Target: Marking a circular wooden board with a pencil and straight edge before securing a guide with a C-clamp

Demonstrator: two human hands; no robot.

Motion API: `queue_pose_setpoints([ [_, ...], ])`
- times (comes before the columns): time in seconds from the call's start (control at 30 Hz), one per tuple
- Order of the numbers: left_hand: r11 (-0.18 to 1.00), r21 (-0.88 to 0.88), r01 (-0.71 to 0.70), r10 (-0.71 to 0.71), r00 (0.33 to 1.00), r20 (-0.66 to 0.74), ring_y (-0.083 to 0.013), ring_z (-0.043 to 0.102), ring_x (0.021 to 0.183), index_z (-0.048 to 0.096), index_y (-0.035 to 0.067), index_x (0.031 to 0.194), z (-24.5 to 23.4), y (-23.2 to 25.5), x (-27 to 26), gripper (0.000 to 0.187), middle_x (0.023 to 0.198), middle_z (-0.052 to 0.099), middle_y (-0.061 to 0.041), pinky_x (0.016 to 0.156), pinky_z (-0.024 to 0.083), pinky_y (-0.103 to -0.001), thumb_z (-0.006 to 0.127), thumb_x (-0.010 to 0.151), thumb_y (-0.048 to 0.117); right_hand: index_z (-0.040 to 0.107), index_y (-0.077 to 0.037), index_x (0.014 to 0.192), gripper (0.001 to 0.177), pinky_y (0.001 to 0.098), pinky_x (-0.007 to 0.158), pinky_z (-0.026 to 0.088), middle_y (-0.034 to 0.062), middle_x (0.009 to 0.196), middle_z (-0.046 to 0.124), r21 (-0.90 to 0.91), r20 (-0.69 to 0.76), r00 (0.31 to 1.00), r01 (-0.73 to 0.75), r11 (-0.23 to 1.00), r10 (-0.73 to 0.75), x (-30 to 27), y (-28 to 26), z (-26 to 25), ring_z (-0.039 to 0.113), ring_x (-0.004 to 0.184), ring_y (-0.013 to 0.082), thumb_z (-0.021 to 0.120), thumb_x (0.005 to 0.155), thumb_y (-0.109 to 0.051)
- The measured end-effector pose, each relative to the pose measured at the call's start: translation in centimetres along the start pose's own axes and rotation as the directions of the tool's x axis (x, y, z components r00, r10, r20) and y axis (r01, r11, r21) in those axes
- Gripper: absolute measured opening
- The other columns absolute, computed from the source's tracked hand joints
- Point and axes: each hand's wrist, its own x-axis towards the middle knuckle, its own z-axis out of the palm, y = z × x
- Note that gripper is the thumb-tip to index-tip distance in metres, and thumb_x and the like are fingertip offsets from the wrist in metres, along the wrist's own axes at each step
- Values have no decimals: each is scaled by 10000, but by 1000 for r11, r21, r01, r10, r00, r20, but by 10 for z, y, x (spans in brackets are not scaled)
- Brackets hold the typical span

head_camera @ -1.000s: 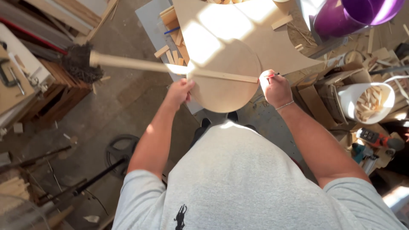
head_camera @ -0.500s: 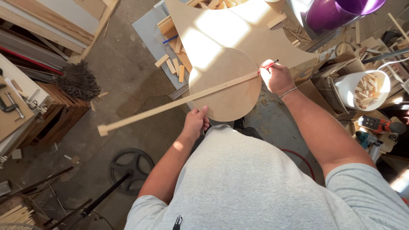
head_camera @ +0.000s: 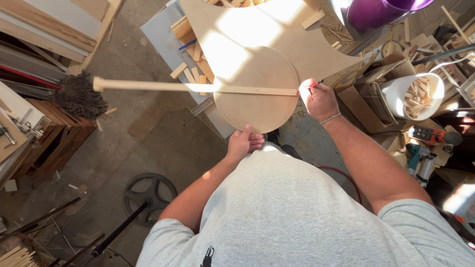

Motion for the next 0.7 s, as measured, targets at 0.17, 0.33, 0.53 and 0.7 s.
queue_pose_setpoints([
  [0.17, 995, 76, 71, -85, 978, 192, -376, 709, 1099, 486, -12, 1311, 12, -10, 16, 530, 1268, 680, -257, 867, 620, -488, 420, 1105, 472, 542, -143, 896, 82, 445, 636, 571, 91, 660, 562, 56, -15, 1000, -26, 998, 27, -5, -22, -23, 670, 683, 351, 525, 972, -120],
  [0.33, 987, 153, 53, -97, 951, 294, -380, 669, 1186, 537, -7, 1403, 29, -17, 19, 683, 1310, 673, -228, 968, 568, -496, 359, 1104, 581, 530, -150, 871, 80, 440, 614, 572, 85, 633, 553, 21, -27, 999, -22, 1000, 22, -23, -11, -15, 665, 662, 358, 527, 938, -106],
  [0.53, 985, 170, -1, -45, 964, 263, -373, 678, 1166, 565, 18, 1425, 30, -23, 25, 706, 1279, 688, -232, 940, 598, -472, 413, 1079, 615, 526, -124, 900, 66, 498, 615, 556, 131, 681, 582, 127, -29, 998, -48, 991, 52, -13, -26, -30, 660, 697, 411, 514, 921, -63],
  [0.7, 984, 173, -47, 3, 969, 246, -361, 697, 1138, 597, 9, 1396, 30, -21, 19, 688, 1255, 694, -247, 928, 604, -459, 458, 1072, 599, 534, -96, 935, 51, 518, 659, 558, 164, 704, 610, 131, -21, 998, -56, 990, 60, 13, -29, -34, 675, 724, 434, 519, 981, -78],
])
